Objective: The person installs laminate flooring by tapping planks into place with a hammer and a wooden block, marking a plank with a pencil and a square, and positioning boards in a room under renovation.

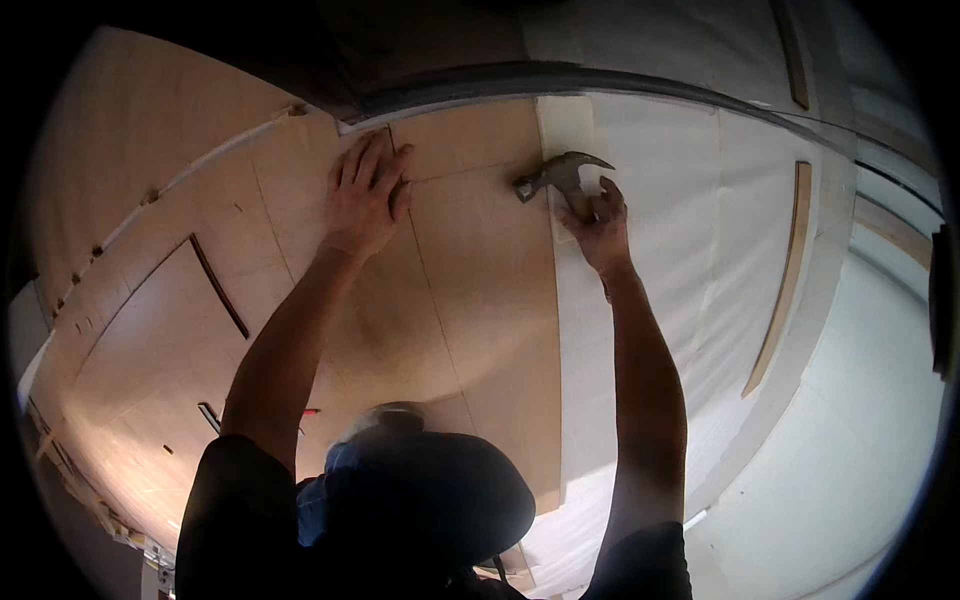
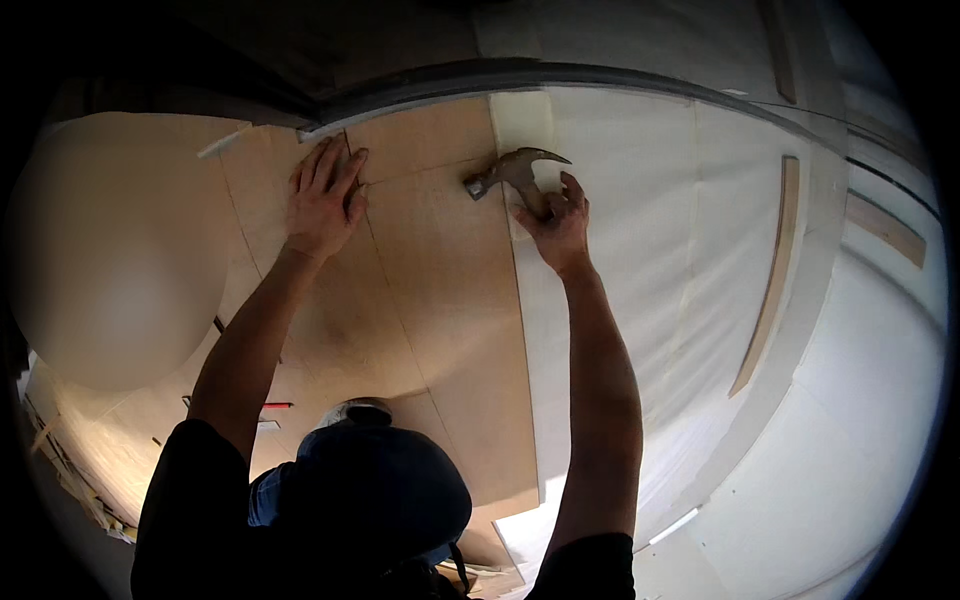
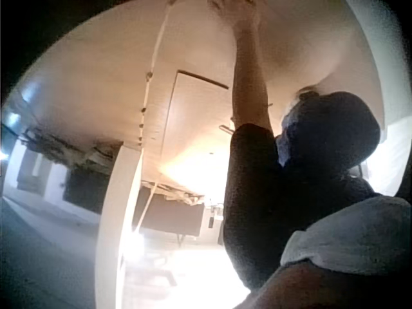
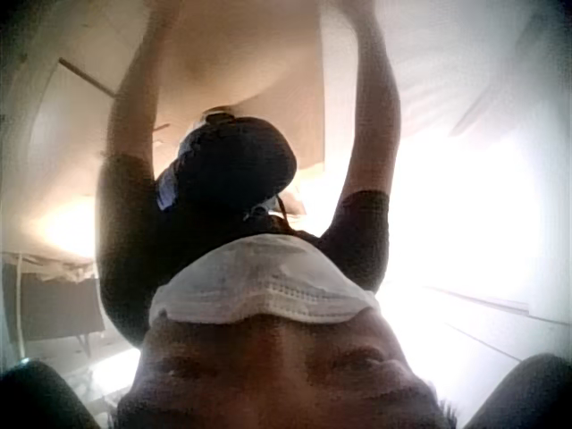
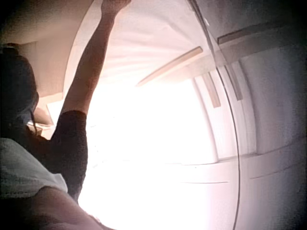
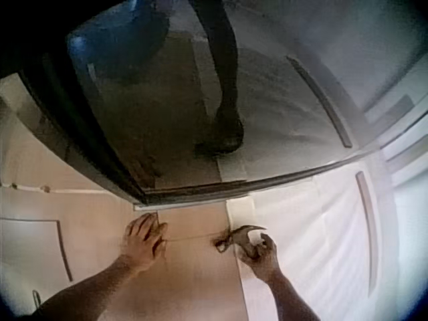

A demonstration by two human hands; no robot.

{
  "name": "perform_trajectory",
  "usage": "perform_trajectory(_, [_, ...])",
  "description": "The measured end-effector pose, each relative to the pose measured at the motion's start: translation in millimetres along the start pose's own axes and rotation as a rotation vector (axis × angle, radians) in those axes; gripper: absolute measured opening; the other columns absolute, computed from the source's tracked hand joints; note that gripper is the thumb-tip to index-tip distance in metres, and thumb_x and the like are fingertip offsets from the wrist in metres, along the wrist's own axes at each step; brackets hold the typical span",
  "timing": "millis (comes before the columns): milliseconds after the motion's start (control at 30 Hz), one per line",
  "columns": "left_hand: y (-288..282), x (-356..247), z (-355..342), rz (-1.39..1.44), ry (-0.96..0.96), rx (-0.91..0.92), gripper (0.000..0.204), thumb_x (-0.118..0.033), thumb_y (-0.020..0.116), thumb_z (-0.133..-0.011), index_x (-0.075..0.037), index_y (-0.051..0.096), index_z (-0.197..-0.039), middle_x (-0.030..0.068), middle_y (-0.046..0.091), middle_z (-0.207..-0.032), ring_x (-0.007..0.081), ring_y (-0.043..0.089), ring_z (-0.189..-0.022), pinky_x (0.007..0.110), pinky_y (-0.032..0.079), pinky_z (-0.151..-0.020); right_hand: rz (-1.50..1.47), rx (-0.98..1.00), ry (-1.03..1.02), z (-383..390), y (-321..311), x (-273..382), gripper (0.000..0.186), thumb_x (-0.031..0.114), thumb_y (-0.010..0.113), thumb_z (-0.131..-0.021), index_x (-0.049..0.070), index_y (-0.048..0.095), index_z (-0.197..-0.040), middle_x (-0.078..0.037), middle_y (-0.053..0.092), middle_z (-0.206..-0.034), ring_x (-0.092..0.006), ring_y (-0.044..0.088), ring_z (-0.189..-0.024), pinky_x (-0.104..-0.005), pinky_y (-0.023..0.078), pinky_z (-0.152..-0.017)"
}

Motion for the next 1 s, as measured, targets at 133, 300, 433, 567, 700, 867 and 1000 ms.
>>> perform_trajectory(133, [0.5,3.5,2.8,0.005,-0.008,-0.013,0.053,-0.031,0.06,-0.095,-0.027,0.053,-0.147,0.0071,0.041,-0.156,0.0292,0.037,-0.145,0.05,0.03,-0.119,-0.152,-0.086,0.075,-7.0,-18.0,-33.0,0.038,0.034,0.084,-0.083,0.002,0.063,-0.079,-0.016,0.061,-0.093,-0.0324,0.058,-0.099,-0.0448,0.05,-0.08])
perform_trajectory(300, [3.3,8.8,7.0,0.002,-0.007,-0.035,0.053,-0.031,0.059,-0.094,-0.026,0.053,-0.147,0.008,0.041,-0.156,0.0286,0.037,-0.145,0.049,0.03,-0.119,-0.415,-0.097,0.562,-20.4,-51.5,-60.3,0.028,0.029,0.075,-0.091,0.005,0.06,-0.092,-0.001,0.056,-0.065,-0.0133,0.053,-0.048,-0.0303,0.045,-0.044])
perform_trajectory(433, [-2.4,8.2,5.7,0.001,-0.003,0.001,0.053,-0.03,0.058,-0.094,-0.024,0.053,-0.146,0.008,0.041,-0.156,0.0275,0.037,-0.145,0.049,0.029,-0.12,-0.146,-0.024,0.572,-34.1,-62.4,-83.8,0.032,0.03,0.073,-0.09,0.004,0.062,-0.105,-0.006,0.063,-0.07,-0.0164,0.059,-0.051,-0.0347,0.049,-0.048])
perform_trajectory(567, [0.6,12.6,8.8,0.01,-0.026,0.011,0.052,-0.028,0.058,-0.093,-0.024,0.054,-0.145,0.0084,0.041,-0.156,0.028,0.037,-0.145,0.049,0.03,-0.119,-0.085,0.092,0.532,-45.2,-51.4,-70.3,0.033,0.032,0.074,-0.089,0.005,0.065,-0.106,-0.011,0.066,-0.075,-0.0206,0.062,-0.054,-0.0378,0.051,-0.054])
perform_trajectory(700, [2.4,8.1,5.6,0.052,-0.018,-0.001,0.052,-0.026,0.057,-0.093,-0.023,0.054,-0.145,0.0083,0.04,-0.157,0.0289,0.036,-0.146,0.05,0.029,-0.12,-0.106,0.007,0.418,-45.5,-48.4,-101.3,0.032,0.031,0.075,-0.087,0.005,0.067,-0.104,-0.011,0.067,-0.075,-0.0226,0.062,-0.054,-0.0386,0.051,-0.054])
perform_trajectory(867, [-2.7,14.0,5.4,-0.017,-0.055,0.056,0.052,-0.026,0.058,-0.093,-0.023,0.053,-0.144,0.0071,0.04,-0.157,0.0285,0.036,-0.146,0.051,0.028,-0.121,-0.306,0.042,0.6,-36.4,-40.7,-61.5,0.032,0.028,0.075,-0.086,0.002,0.061,-0.098,-0.007,0.063,-0.07,-0.0192,0.06,-0.054,-0.0367,0.05,-0.052])
perform_trajectory(1000, [-4.1,11.4,2.7,0.03,-0.01,-0.03,0.051,-0.024,0.056,-0.093,-0.024,0.053,-0.144,0.0066,0.042,-0.156,0.0285,0.037,-0.145,0.05,0.031,-0.119,-0.427,-0.134,0.559,-18.3,-14.8,-70.3,0.029,0.023,0.072,-0.086,-0.001,0.059,-0.097,-0.009,0.065,-0.082,-0.0209,0.063,-0.073,-0.0364,0.052,-0.07])
Point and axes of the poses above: each hand's wrist, its own z-axis away from the middle knuckle, its own y-axis out of the palm, x = y × z, the point moved 6 cm from there along -z, towards the middle knuckle
